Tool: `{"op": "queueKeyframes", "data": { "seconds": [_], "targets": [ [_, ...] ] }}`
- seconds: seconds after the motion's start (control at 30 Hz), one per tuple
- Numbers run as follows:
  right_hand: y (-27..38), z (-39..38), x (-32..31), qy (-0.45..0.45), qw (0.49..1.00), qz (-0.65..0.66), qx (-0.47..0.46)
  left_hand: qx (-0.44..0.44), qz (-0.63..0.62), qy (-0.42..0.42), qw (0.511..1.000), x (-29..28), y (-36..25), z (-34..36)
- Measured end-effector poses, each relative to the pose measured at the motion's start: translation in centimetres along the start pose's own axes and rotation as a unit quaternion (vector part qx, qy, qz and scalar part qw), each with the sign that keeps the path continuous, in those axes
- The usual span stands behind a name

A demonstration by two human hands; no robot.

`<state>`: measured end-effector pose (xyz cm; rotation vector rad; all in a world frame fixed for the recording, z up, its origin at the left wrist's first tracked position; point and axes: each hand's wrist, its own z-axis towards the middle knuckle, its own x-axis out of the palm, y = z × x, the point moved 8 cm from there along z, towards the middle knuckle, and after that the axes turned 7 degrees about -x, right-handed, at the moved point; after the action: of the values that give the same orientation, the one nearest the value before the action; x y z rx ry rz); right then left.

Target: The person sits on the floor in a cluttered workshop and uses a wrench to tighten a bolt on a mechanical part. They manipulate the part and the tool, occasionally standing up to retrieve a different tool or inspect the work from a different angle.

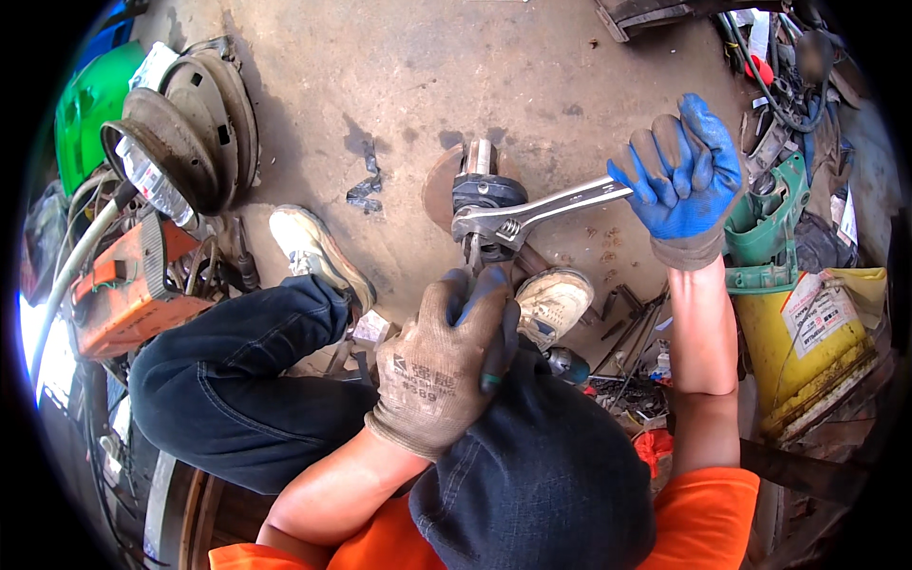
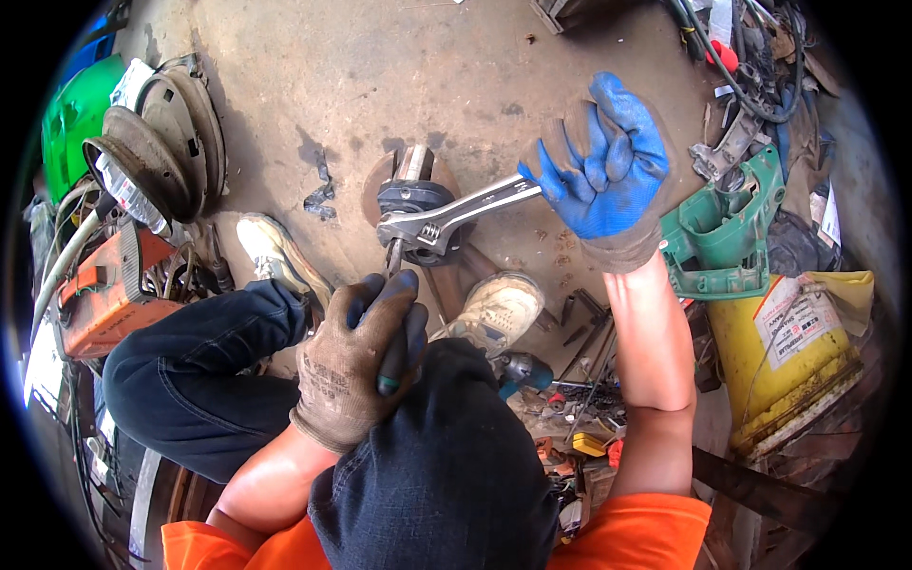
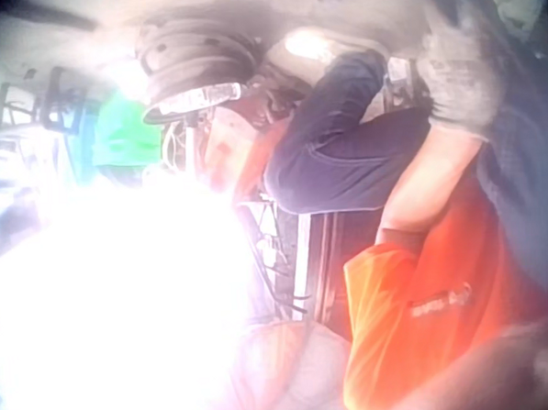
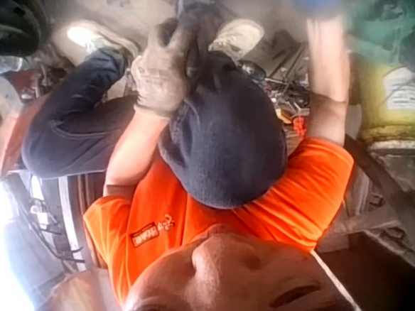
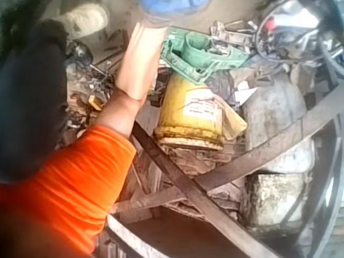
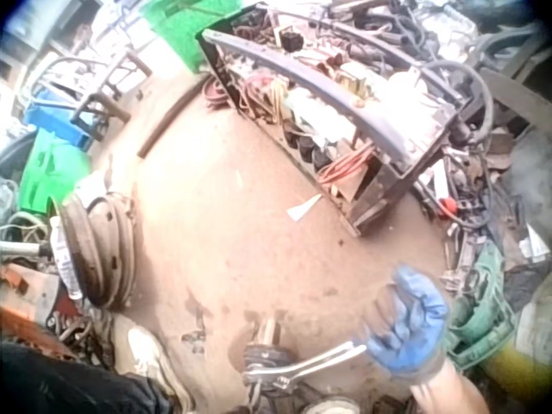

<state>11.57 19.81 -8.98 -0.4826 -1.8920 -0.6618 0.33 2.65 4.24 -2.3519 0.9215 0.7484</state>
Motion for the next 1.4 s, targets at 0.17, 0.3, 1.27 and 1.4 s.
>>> {"op": "queueKeyframes", "data": {
  "seconds": [0.17,0.3,1.27,1.4],
  "targets": [
    [-0.1,0.1,0.2,0.012,1.0,0.0,-0.007,-0.011,-0.003,0.004,1.0,0.0,0.0,0.0],
    [-0.1,-0.1,-0.5,-0.013,1.0,0.0,0.0,-0.01,-0.005,0.003,1.0,-0.1,0.0,0.0],
    [-5.4,8.9,6.2,0.014,0.982,-0.125,0.144,-0.027,-0.242,-0.15,0.958,0.1,1.4,-0.7],
    [-11.5,13.2,8.5,0.054,0.952,-0.133,0.269,-0.129,-0.438,-0.109,0.883,2.9,2.7,-0.9]
  ]
}}
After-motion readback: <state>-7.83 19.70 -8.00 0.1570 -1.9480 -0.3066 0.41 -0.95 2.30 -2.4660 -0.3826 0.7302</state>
